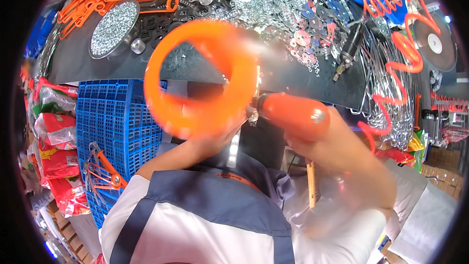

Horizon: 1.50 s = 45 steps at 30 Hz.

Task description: The recorder is assembling multiple orange caulking guns by attaching metal rods, springs, and nozzles using hand tools.

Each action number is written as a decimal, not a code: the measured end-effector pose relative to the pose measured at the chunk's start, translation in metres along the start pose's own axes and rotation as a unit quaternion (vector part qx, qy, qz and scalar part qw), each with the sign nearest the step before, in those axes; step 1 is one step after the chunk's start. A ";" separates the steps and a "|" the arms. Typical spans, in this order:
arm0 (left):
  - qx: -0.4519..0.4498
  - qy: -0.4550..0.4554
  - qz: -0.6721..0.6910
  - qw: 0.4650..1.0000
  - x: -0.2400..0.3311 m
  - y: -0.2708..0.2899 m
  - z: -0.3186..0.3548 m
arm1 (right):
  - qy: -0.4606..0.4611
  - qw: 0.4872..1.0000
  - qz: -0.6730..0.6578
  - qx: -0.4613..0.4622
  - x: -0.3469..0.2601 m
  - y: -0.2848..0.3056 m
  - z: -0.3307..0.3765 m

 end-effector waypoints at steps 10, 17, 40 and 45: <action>-0.048 -0.047 -0.031 0.997 0.012 0.006 -0.019 | 0.073 0.921 0.341 -0.174 -0.068 -0.021 -0.037; -0.031 -0.075 -0.052 0.995 0.009 0.000 -0.011 | -0.045 0.940 0.332 -0.063 -0.081 -0.024 -0.021; -0.205 0.557 0.512 0.621 -0.023 0.030 0.044 | 0.141 0.960 -0.236 -0.043 0.080 -0.030 0.050; -0.165 0.521 0.645 0.534 -0.017 0.013 0.051 | 0.176 0.950 -0.247 -0.079 0.076 -0.047 0.041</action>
Point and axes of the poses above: each hand's wrist, its own z-axis away from the middle knuckle, its own y-axis out of the back of the hand, x = y × z, the point moved 7 cm from there along -z, towards the middle knuckle, and after that the axes turned 12 degrees about -z, right-handed, at the moved point
